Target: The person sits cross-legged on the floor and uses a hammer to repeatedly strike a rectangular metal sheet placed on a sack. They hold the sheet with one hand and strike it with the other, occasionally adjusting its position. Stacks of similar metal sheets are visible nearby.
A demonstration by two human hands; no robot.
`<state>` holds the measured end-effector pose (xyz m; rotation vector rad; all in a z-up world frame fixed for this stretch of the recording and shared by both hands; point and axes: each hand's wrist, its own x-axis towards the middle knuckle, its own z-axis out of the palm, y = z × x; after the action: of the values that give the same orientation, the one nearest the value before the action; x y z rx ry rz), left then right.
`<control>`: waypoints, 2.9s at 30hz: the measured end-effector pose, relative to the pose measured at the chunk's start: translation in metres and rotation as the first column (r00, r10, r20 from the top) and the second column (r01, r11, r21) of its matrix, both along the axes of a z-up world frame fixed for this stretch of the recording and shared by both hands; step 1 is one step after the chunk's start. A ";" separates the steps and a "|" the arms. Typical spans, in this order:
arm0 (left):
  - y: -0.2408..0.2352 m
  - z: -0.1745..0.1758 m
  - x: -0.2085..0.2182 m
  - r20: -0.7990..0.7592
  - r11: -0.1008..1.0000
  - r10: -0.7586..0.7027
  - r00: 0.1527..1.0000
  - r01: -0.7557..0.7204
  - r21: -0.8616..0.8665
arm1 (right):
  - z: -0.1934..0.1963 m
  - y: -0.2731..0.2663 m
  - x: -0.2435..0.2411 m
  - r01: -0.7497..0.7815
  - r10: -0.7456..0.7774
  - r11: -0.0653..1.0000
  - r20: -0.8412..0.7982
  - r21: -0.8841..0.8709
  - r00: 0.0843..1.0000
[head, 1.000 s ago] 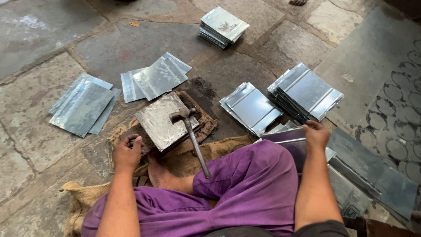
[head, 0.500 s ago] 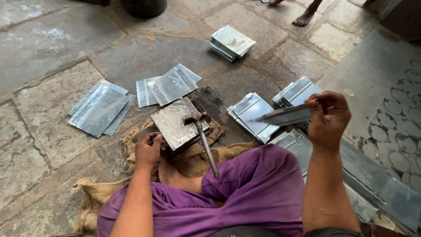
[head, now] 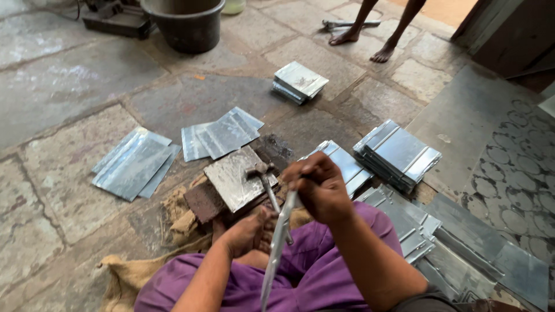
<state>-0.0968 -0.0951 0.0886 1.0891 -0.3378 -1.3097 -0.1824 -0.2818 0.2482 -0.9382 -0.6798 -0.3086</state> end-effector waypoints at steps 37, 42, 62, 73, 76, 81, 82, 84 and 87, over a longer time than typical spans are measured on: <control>0.148 -0.077 0.106 0.736 0.133 0.640 0.219 -0.976 0.175 | -0.140 -0.083 0.071 0.591 -0.470 0.800 -0.717 -0.101 0.514; 0.140 -0.049 0.093 0.684 0.065 0.658 0.314 -0.929 0.365 | -0.190 -0.049 0.072 0.352 -0.440 0.876 -0.844 -0.330 0.306; 0.129 -0.056 0.099 0.896 0.072 0.374 0.240 -0.970 0.230 | -0.258 -0.070 0.073 0.001 -0.076 0.997 -0.937 -0.081 0.340; 0.105 -0.027 0.099 0.840 0.050 0.392 0.375 -0.921 0.387 | -0.075 -0.030 0.020 0.625 -0.727 0.193 0.318 -0.756 0.609; 0.102 -0.016 0.093 0.842 0.069 0.358 0.404 -0.911 0.408 | -0.011 -0.046 0.008 0.896 -0.687 0.137 0.610 -0.423 0.393; 0.103 -0.010 0.091 0.837 0.082 0.374 0.399 -0.914 0.398 | 0.019 -0.051 0.000 0.945 -0.806 0.290 0.493 -0.151 0.326; 0.102 -0.011 0.091 0.841 0.081 0.378 0.386 -0.919 0.385 | 0.000 -0.053 0.006 0.942 -0.817 0.315 0.473 -0.113 0.330; 0.101 -0.012 0.092 0.831 0.079 0.379 0.408 -0.909 0.410 | -0.061 -0.045 0.028 0.913 -0.807 0.391 0.433 -0.116 0.401; 0.103 -0.013 0.090 0.849 0.075 0.360 0.388 -0.919 0.388 | -0.145 -0.013 0.040 0.733 -0.715 0.209 0.410 -0.648 0.566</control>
<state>-0.0064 0.0078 0.0752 2.1773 0.5546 -0.0450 -0.1427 -0.2950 0.1035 -2.1404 -0.2882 -0.9345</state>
